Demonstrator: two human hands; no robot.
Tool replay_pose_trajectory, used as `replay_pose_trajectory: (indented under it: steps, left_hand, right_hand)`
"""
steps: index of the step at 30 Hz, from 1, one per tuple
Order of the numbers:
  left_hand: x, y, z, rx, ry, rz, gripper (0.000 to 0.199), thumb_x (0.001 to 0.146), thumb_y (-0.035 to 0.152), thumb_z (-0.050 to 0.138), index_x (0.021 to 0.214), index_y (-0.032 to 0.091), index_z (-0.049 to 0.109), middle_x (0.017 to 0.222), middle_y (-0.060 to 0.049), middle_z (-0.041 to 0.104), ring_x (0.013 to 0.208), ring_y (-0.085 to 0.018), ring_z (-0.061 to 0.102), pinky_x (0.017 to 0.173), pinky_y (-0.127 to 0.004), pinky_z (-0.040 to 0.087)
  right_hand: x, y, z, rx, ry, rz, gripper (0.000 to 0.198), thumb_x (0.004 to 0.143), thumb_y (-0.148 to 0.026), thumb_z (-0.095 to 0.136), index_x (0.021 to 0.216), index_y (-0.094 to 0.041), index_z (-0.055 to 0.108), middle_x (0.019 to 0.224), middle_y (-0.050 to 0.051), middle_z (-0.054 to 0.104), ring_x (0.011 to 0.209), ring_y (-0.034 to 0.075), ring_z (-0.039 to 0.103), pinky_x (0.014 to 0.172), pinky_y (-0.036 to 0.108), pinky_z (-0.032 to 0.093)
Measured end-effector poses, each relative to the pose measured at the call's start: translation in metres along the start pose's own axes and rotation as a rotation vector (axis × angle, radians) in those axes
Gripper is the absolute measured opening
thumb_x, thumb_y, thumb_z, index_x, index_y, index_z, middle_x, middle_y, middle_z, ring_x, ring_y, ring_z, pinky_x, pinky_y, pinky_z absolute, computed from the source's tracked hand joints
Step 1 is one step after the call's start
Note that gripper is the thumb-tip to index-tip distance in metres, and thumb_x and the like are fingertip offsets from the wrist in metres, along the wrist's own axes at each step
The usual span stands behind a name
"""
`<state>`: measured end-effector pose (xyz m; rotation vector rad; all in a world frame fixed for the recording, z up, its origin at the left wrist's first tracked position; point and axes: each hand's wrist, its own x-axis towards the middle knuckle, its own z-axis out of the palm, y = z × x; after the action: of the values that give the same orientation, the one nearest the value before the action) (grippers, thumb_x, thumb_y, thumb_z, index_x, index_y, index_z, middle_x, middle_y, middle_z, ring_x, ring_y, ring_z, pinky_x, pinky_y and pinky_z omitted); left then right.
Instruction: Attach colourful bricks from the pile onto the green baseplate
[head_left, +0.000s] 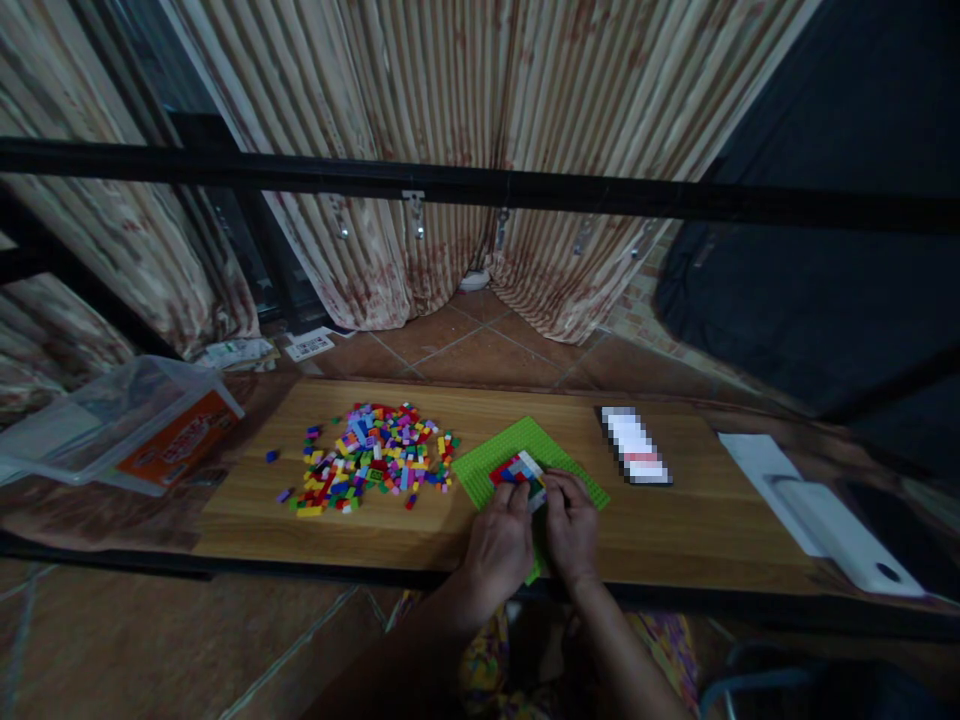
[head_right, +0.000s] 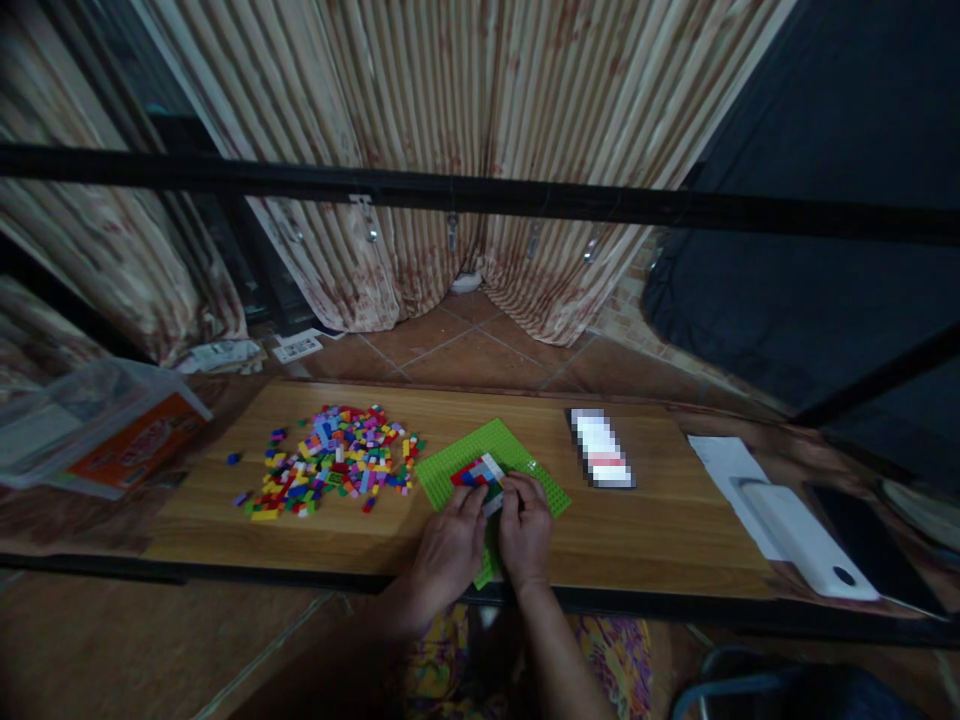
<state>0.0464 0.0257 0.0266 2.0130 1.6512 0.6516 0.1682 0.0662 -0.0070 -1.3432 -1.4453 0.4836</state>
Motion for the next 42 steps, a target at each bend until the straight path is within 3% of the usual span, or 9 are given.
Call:
replay_pose_trajectory:
  steps: [8,17,25,35,42]
  left_hand:
    - [-0.007,-0.003,-0.005,-0.026,0.047,-0.06,0.039,0.094,0.023,0.036,0.132,0.017,0.043,0.122,-0.011,0.054,0.113,-0.021,0.054,0.098,-0.033,0.044]
    - [-0.012,0.004,-0.006,0.064,0.015,-0.097,0.028,0.094,0.024,0.036,0.113,0.019,0.056,0.111,-0.008,0.056,0.1,-0.02,0.057,0.089,-0.032,0.047]
    - [-0.01,0.005,-0.003,0.054,0.014,-0.042,0.03,0.092,0.024,0.038,0.117,0.019,0.054,0.114,-0.009,0.054,0.099,-0.021,0.056,0.088,-0.034,0.047]
    - [-0.005,0.001,-0.006,0.04,0.012,-0.016,0.025,0.092,0.022,0.04,0.108,0.02,0.059,0.11,-0.007,0.056,0.098,-0.02,0.056,0.086,-0.031,0.048]
    - [-0.007,0.0,-0.003,0.034,0.037,-0.046,0.037,0.093,0.024,0.039,0.128,0.018,0.047,0.116,-0.01,0.055,0.105,-0.022,0.054,0.091,-0.035,0.046]
  right_hand:
    - [-0.002,-0.007,0.001,-0.098,0.006,-0.041,0.031,0.09,-0.036,0.044,0.085,-0.018,0.068,0.103,0.012,0.064,0.099,0.023,0.057,0.092,0.042,0.043]
    - [-0.004,-0.006,0.003,-0.176,0.036,-0.071,0.032,0.09,-0.036,0.044,0.084,-0.017,0.068,0.103,0.013,0.063,0.102,0.025,0.055,0.095,0.044,0.041]
    - [-0.002,-0.002,-0.001,-0.084,0.008,-0.023,0.033,0.09,-0.038,0.044,0.091,-0.017,0.069,0.103,0.011,0.064,0.1,0.023,0.057,0.093,0.042,0.043]
    - [-0.002,-0.002,0.002,-0.104,0.09,-0.01,0.019,0.082,-0.034,0.057,0.079,-0.018,0.069,0.099,0.011,0.063,0.095,0.023,0.058,0.088,0.041,0.046]
    - [-0.001,-0.002,0.0,-0.052,0.098,0.036,0.02,0.083,-0.033,0.055,0.083,-0.018,0.067,0.095,0.009,0.064,0.093,0.022,0.059,0.087,0.04,0.045]
